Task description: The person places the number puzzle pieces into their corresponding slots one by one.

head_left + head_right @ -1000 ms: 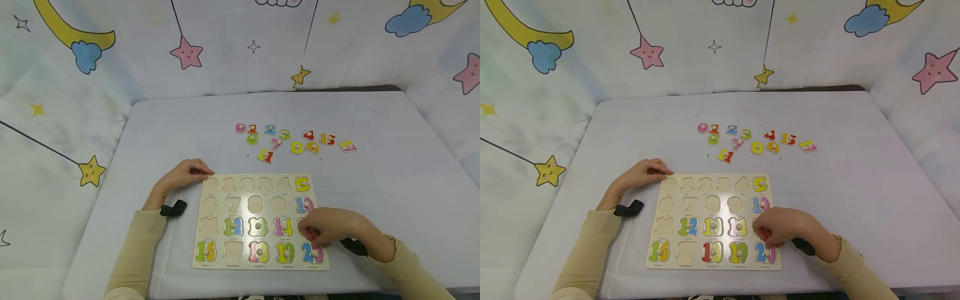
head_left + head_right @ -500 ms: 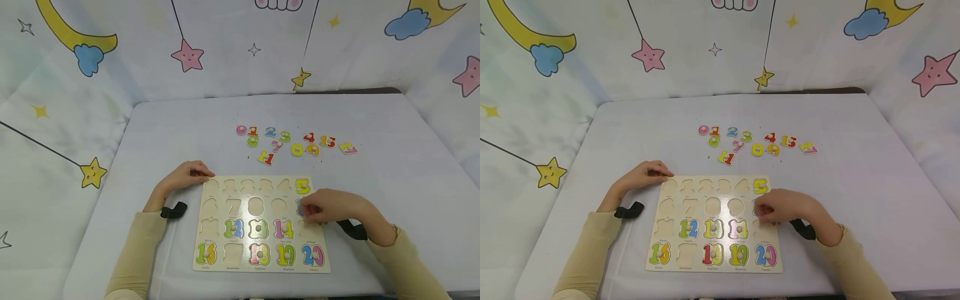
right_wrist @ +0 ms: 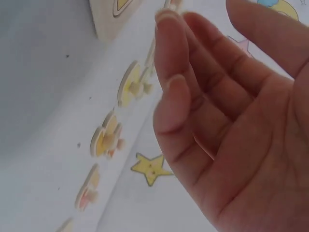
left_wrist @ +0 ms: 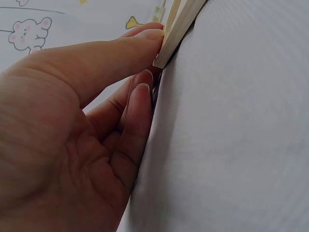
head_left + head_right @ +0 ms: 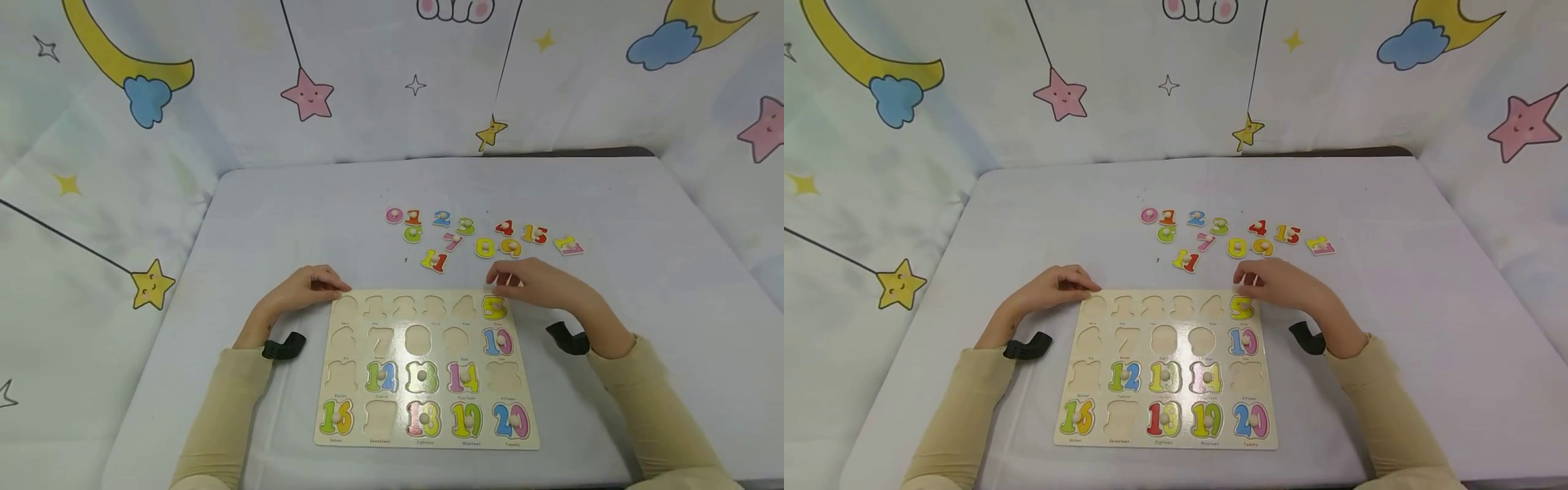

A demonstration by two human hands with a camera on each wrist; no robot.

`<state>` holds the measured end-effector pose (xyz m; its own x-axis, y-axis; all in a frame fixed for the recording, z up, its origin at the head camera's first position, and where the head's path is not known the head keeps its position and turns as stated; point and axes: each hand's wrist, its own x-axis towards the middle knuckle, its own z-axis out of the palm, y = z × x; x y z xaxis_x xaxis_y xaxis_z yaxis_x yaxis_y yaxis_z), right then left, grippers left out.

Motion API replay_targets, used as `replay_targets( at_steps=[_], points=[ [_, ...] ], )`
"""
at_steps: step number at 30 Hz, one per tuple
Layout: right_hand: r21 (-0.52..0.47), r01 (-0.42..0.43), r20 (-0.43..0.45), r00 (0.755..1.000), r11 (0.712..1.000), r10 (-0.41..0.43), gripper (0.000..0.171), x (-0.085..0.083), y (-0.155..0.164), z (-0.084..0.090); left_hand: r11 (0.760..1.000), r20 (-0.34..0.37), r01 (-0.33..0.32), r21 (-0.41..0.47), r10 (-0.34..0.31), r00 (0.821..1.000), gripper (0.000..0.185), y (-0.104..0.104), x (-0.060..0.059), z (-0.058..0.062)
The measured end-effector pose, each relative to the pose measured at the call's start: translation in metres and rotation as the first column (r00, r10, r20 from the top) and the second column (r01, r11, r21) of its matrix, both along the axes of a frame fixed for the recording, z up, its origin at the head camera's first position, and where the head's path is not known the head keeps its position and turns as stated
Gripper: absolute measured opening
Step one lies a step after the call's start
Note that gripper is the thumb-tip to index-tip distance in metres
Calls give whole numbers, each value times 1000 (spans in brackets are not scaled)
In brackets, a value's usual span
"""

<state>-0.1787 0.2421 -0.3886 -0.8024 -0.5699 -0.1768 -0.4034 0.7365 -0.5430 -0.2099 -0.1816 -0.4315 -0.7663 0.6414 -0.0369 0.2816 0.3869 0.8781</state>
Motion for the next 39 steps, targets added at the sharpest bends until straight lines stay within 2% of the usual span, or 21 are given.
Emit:
replay_targets(
  at_steps=[9, 12, 18, 22, 28, 39],
  points=[
    [-45, 106, -75, 991, 993, -109, 19, -41, -28, -14, 1000, -4, 5, 0, -5, 1000, 18, 0, 0, 0],
    [-25, 134, -92, 986, 991, -136, 20, -53, -39, -19, 1000, -9, 6, 0, -6, 1000, 17, 0, 1, 1],
    [51, 142, -99, 986, 989, -137, 27, -70, -62, -24, 1000, -4, 0, 0, 0, 1000, 17, 0, 2, 0],
    [124, 168, -72, 984, 978, -160, 39, -75, -72, -27, 1000, -6, 1, 5, -1, 1000, 18, 0, 2, 0],
    [203, 182, -57, 983, 962, -174, 46, -78, -77, -32, 1000, -7, 3, 4, -3, 1000, 18, 1, 2, 1],
    [266, 144, -68, 989, 953, -130, 36, -75, -85, -29, 1000, 1, 3, -5, -3, 1000, 18, 2, 2, 2]
  ],
)
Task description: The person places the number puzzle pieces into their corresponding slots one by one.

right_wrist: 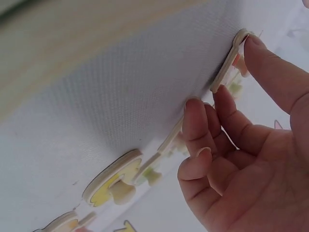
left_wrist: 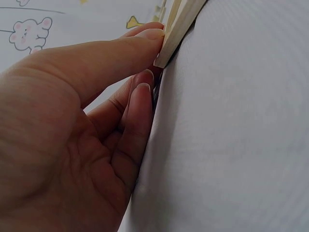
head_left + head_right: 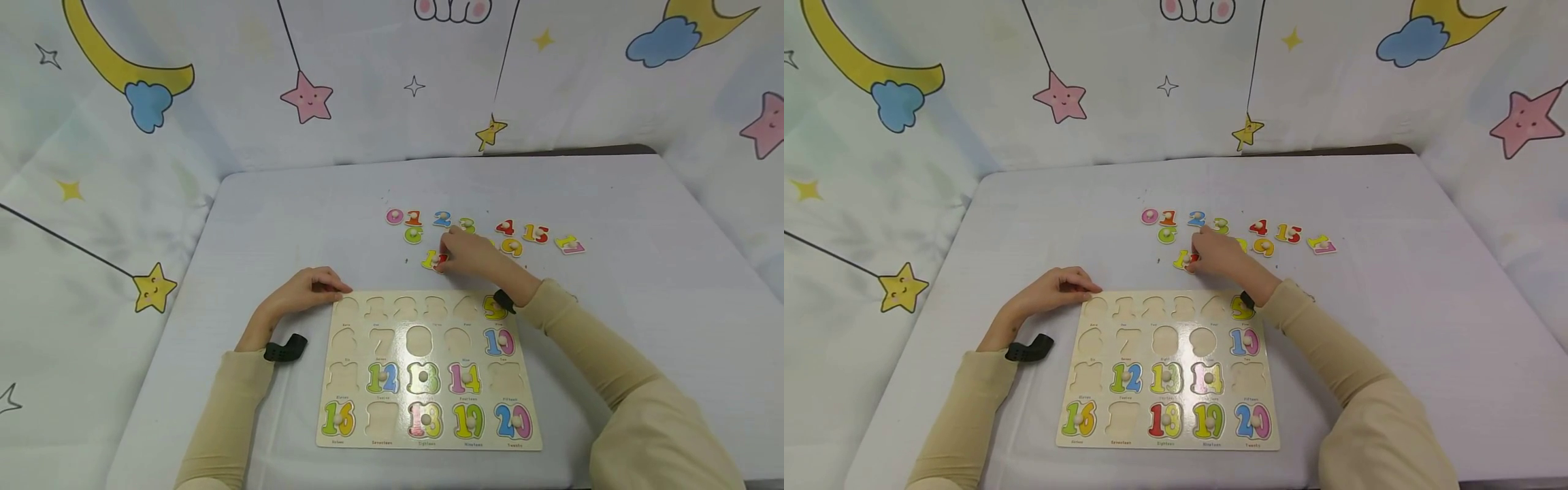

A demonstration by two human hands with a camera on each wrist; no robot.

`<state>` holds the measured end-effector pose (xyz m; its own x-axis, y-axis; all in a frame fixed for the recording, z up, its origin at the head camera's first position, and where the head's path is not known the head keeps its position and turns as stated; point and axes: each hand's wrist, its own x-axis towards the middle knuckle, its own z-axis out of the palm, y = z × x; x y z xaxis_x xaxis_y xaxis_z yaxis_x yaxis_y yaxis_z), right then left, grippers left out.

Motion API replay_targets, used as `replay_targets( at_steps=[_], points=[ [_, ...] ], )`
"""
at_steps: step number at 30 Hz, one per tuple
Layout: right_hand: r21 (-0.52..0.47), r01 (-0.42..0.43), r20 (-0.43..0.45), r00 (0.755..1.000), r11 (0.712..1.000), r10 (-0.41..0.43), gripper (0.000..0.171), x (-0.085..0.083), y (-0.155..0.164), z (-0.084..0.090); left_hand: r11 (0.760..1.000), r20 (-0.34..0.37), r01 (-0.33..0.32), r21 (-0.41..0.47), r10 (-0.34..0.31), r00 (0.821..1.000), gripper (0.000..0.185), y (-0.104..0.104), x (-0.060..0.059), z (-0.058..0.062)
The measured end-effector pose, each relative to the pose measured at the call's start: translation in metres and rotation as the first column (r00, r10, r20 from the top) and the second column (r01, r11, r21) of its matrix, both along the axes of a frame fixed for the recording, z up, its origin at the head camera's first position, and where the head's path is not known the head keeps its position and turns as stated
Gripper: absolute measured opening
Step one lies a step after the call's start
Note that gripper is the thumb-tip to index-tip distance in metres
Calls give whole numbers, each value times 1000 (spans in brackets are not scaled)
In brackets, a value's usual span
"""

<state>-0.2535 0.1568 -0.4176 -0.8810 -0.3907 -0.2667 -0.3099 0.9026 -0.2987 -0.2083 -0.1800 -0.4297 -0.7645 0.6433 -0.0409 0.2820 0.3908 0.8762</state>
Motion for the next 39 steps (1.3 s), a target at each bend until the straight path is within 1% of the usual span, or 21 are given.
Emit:
replay_targets(
  at_steps=[1, 4, 6, 8, 9, 11, 15, 18, 23, 24, 27, 31, 36, 39],
  points=[
    [-2, -1, -2, 1000, 1000, 1, 36, 1, -1, 1, 1000, -2, 1, 0, -1, 1000, 18, 0, 0, 0],
    [-20, 7, -8, 1000, 1000, -7, 38, 2, -3, 0, 1000, -24, 7, 16, -7, 1000, 17, -6, -7, -15],
    [-34, 3, -11, 1000, 999, -3, 38, 4, -4, 1, 999, -54, 21, 39, -18, 998, 17, -9, -11, -26],
    [-50, 1, -21, 1000, 999, -3, 32, 6, -6, 2, 998, -71, 28, 55, -24, 997, 16, -13, -15, -36],
    [-56, -1, -30, 1000, 998, -1, 29, 7, -6, 3, 998, -73, 29, 58, -25, 997, 16, -13, -15, -36],
    [-72, -16, -53, 999, 997, 12, 21, 10, -7, 7, 998, -67, 28, 57, -24, 997, 16, -12, -15, -35],
    [-90, -39, -84, 996, 995, 32, 9, 15, -7, 14, 999, -22, 7, 38, -7, 1000, 16, -11, -15, -32],
    [-91, -43, -80, 996, 995, 35, 5, 16, -6, 16, 1000, -8, -2, 29, 2, 1000, 17, -10, -15, -31],
    [-126, -62, -70, 996, 990, 54, 3, 17, -5, 16, 1000, -17, -13, 7, 13, 1000, 18, -9, -13, -29],
    [-137, -69, -67, 996, 988, 61, 3, 17, -5, 17, 1000, -20, -14, 4, 14, 1000, 18, -8, -13, -28],
    [-173, -95, -49, 995, 980, 88, 4, 20, -6, 19, 1000, -17, -11, 8, 11, 1000, 18, -5, -6, -17],
    [-254, -131, -18, 991, 958, 131, 4, 27, -11, 23, 1000, -14, -1, 10, 1, 1000, 18, -1, 1, -3],
    [-367, -175, 33, 979, 914, 200, 6, 41, -28, 25, 1000, -12, -1, 13, 1, 1000, 18, -2, 1, -2],
    [-417, -214, 60, 963, 883, 262, 7, 52, -43, 25, 1000, -9, -1, 19, 1, 1000, 18, -2, 0, -1]
  ],
)
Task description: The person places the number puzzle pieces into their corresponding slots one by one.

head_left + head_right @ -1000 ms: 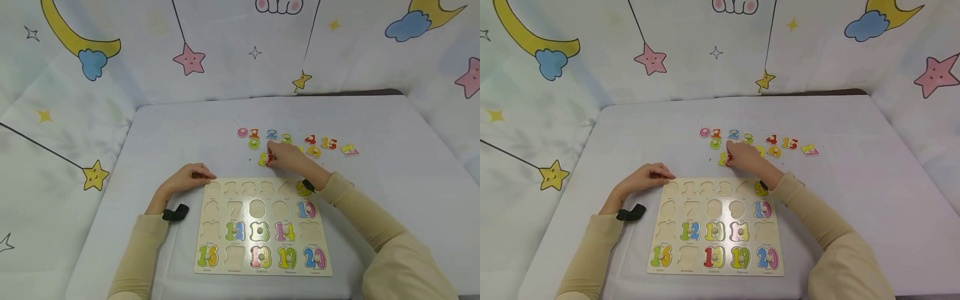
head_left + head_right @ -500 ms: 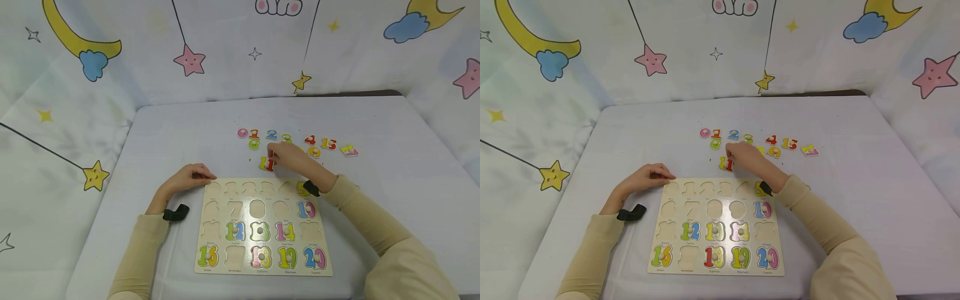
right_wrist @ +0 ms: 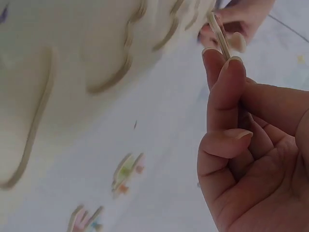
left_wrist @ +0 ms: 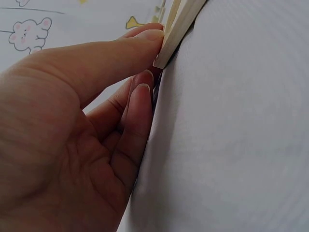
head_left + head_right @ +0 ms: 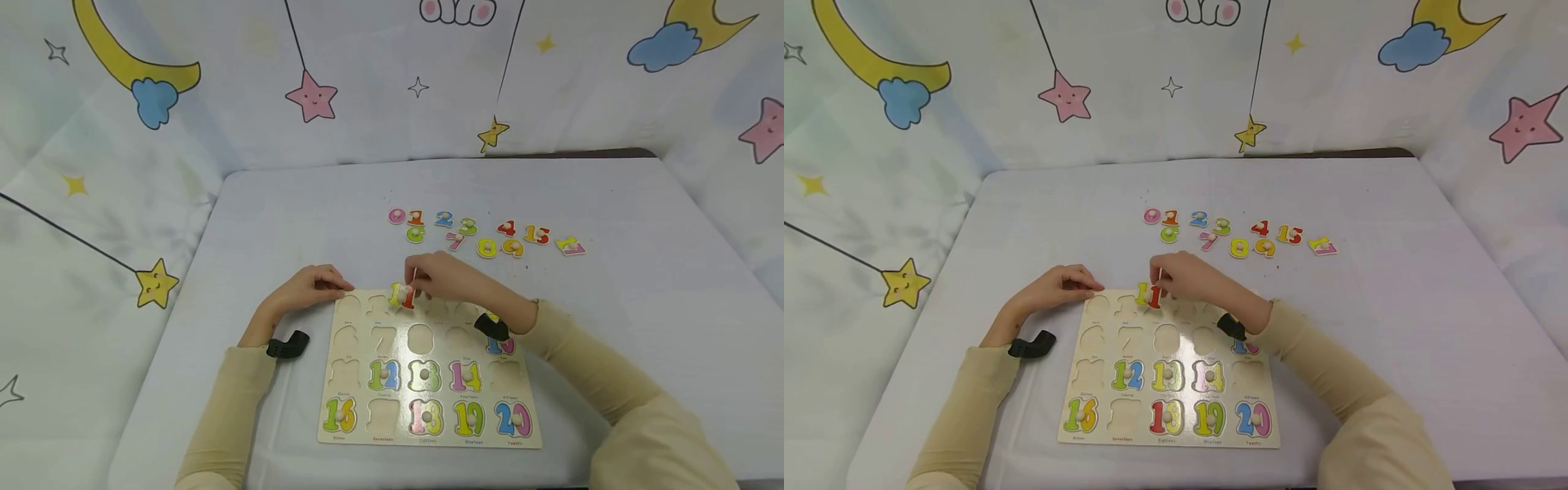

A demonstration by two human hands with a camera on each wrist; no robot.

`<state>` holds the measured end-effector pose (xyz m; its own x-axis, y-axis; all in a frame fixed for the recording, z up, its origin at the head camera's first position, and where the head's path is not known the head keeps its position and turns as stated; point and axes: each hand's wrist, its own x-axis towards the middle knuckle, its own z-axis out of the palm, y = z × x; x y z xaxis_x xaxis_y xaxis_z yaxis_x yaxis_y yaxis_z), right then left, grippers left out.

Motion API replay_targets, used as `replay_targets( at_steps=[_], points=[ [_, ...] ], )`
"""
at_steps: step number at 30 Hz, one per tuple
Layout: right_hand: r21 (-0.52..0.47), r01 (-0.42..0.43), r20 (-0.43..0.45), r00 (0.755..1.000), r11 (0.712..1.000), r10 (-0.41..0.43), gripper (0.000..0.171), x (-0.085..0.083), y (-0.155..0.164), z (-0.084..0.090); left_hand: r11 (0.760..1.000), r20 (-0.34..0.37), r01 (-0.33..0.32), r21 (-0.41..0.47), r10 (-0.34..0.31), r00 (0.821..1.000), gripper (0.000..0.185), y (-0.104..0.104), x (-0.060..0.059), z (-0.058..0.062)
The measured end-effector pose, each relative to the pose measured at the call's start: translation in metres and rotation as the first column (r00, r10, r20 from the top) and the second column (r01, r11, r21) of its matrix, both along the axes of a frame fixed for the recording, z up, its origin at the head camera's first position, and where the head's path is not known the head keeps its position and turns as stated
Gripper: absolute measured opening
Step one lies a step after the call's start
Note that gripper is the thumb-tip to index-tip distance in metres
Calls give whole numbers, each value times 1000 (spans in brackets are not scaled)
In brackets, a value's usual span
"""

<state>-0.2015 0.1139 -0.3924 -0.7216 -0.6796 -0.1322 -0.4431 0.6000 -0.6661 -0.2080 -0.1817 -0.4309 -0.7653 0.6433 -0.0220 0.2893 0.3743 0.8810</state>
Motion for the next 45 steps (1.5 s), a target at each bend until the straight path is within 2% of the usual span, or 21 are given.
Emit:
replay_targets(
  at_steps=[11, 17, 24, 36, 41, 45],
  points=[
    [-40, -167, 104, 980, 985, 170, 6, 41, -57, -5, 1000, -11, 10, -10, -10, 1000, 18, 1, 0, 2],
    [-4, -230, 78, 970, 973, 229, 9, 55, -79, -8, 1000, -17, 12, -14, -12, 1000, 18, -1, 1, 2],
    [55, -264, 72, 963, 963, 260, 9, 62, -90, -14, 1000, -3, 19, -2, -19, 1000, 19, -2, 0, 2],
    [104, -269, 48, 963, 958, 265, 10, 70, -97, -20, 1000, 1, 26, 10, -26, 1000, 18, -3, -1, -1],
    [161, -274, -16, 960, 948, 280, 7, 71, -98, -19, 1000, -7, 28, 8, -28, 1000, 18, -3, -2, -1],
    [240, -278, -84, 949, 930, 305, 4, 72, -99, -16, 1000, -11, 28, 1, -28, 1000, 18, -3, -2, -1]
  ],
)
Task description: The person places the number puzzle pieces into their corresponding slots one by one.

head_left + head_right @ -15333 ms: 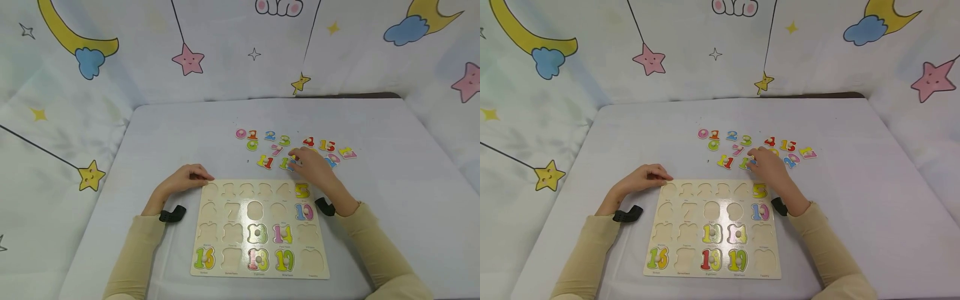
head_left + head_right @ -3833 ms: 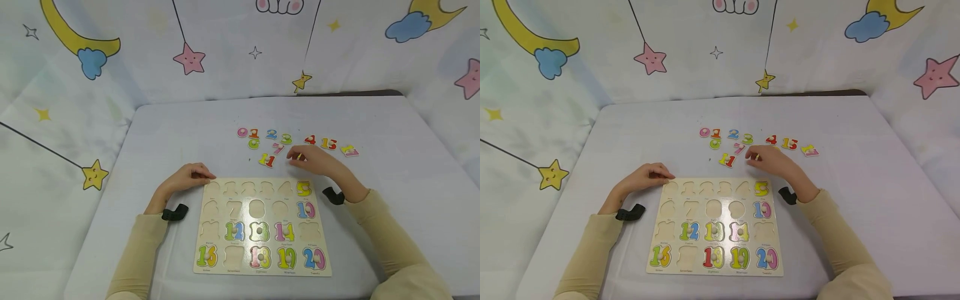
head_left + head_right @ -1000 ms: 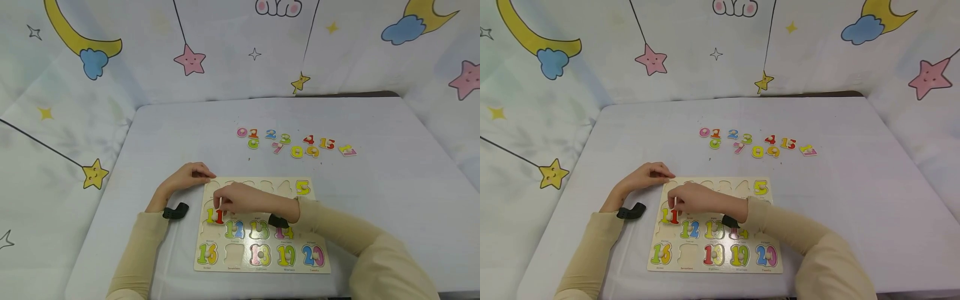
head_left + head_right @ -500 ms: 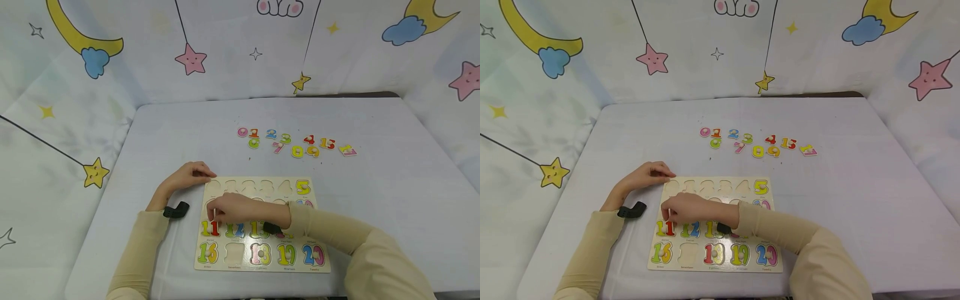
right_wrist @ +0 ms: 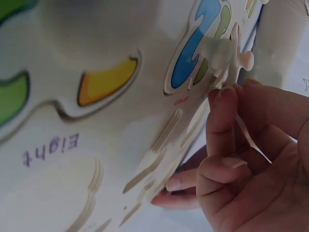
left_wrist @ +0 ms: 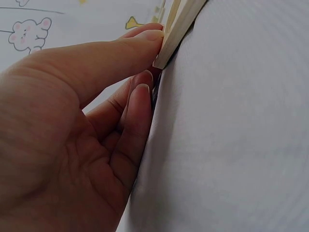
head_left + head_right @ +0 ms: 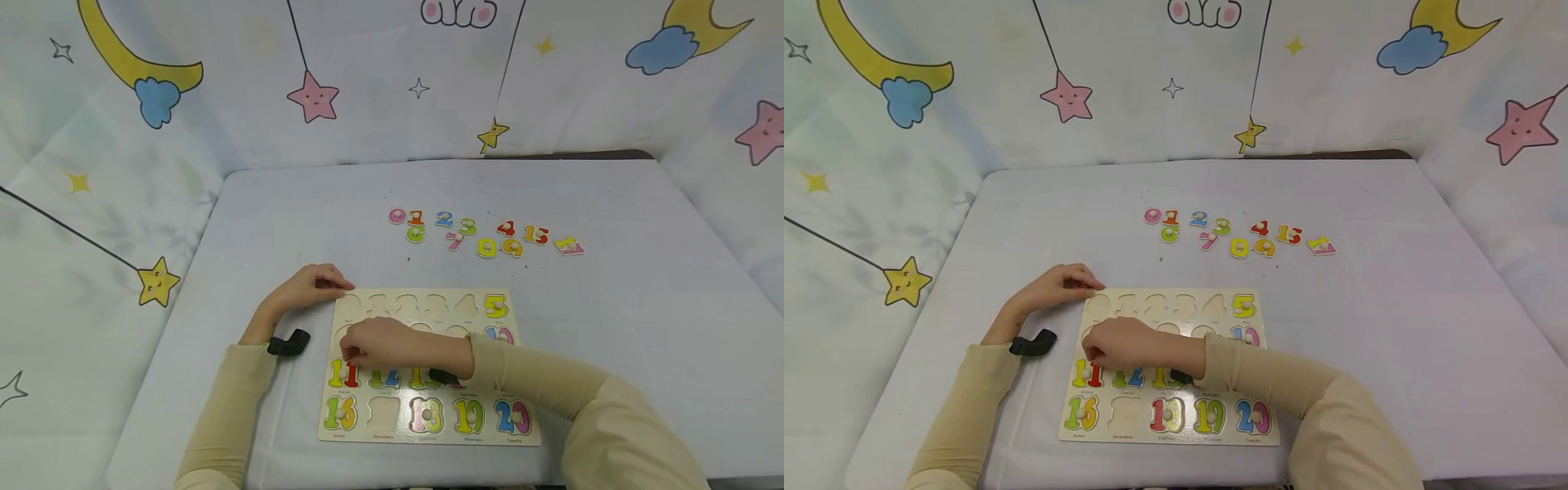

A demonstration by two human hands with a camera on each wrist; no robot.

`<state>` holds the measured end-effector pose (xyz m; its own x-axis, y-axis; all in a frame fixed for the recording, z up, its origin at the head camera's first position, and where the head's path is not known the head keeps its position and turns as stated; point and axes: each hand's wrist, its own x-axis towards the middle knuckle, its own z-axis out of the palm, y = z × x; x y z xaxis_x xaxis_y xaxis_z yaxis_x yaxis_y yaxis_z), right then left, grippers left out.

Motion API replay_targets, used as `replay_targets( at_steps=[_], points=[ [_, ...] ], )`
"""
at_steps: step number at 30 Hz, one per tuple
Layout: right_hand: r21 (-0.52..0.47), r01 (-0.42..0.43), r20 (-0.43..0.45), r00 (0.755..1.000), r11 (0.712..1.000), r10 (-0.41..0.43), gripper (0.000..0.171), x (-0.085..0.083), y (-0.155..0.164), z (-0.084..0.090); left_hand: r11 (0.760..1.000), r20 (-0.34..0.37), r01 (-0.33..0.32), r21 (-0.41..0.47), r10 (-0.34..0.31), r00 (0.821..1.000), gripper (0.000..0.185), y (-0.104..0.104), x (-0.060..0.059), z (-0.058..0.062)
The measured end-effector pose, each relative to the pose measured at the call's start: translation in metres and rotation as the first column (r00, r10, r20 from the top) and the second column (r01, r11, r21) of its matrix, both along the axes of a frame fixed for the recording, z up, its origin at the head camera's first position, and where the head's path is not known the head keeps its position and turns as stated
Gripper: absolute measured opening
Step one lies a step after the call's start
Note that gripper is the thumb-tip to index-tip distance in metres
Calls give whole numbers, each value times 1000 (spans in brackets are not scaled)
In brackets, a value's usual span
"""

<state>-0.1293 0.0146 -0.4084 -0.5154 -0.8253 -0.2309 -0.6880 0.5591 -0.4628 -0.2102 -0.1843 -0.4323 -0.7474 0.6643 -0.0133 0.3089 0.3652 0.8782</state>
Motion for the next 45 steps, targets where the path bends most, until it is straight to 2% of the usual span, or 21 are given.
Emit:
replay_targets(
  at_steps=[7, 16, 20, 23, 27, 29, 35, 38, 41, 45],
  points=[
    [81, -47, -97, 994, 996, 55, 10, 6, 2, 5, 1000, 3, -14, -16, 14, 1000, 17, 1, 1, 3],
    [157, -109, -253, 956, 982, 146, 16, 19, 3, 5, 1000, -7, -14, -24, 14, 1000, 17, 2, 1, 4],
    [167, -114, -263, 952, 979, 156, 14, 19, 4, 6, 1000, -1, -16, -10, 16, 1000, 17, 2, 2, 4],
    [148, -112, -215, 966, 983, 142, 16, 16, 8, 5, 1000, 7, -20, -6, 21, 1000, 17, 2, 3, 3],
    [91, -58, -101, 993, 994, 67, 21, 6, 19, 5, 1000, 6, -21, -16, 21, 1000, 17, 2, 2, 3],
    [63, -15, -69, 997, 998, 20, 22, -1, 27, 6, 1000, 2, -19, -20, 19, 1000, 17, 2, 1, 3],
    [-29, 115, -82, 990, 993, -117, 24, -26, 61, 13, 1000, -3, -21, -13, 20, 1000, 17, 2, 1, 4],
    [-70, 199, -86, 975, 977, -205, 25, -40, 84, 15, 1000, 4, -21, -10, 21, 1000, 17, 2, 1, 3],
    [-105, 294, -88, 949, 950, -304, 26, -53, 109, 16, 1000, 10, -26, -10, 26, 1000, 17, 3, 2, 3],
    [-139, 432, -93, 890, 891, -446, 27, -70, 146, 13, 1000, 9, -28, -14, 28, 1000, 17, 3, 2, 2]
  ],
)
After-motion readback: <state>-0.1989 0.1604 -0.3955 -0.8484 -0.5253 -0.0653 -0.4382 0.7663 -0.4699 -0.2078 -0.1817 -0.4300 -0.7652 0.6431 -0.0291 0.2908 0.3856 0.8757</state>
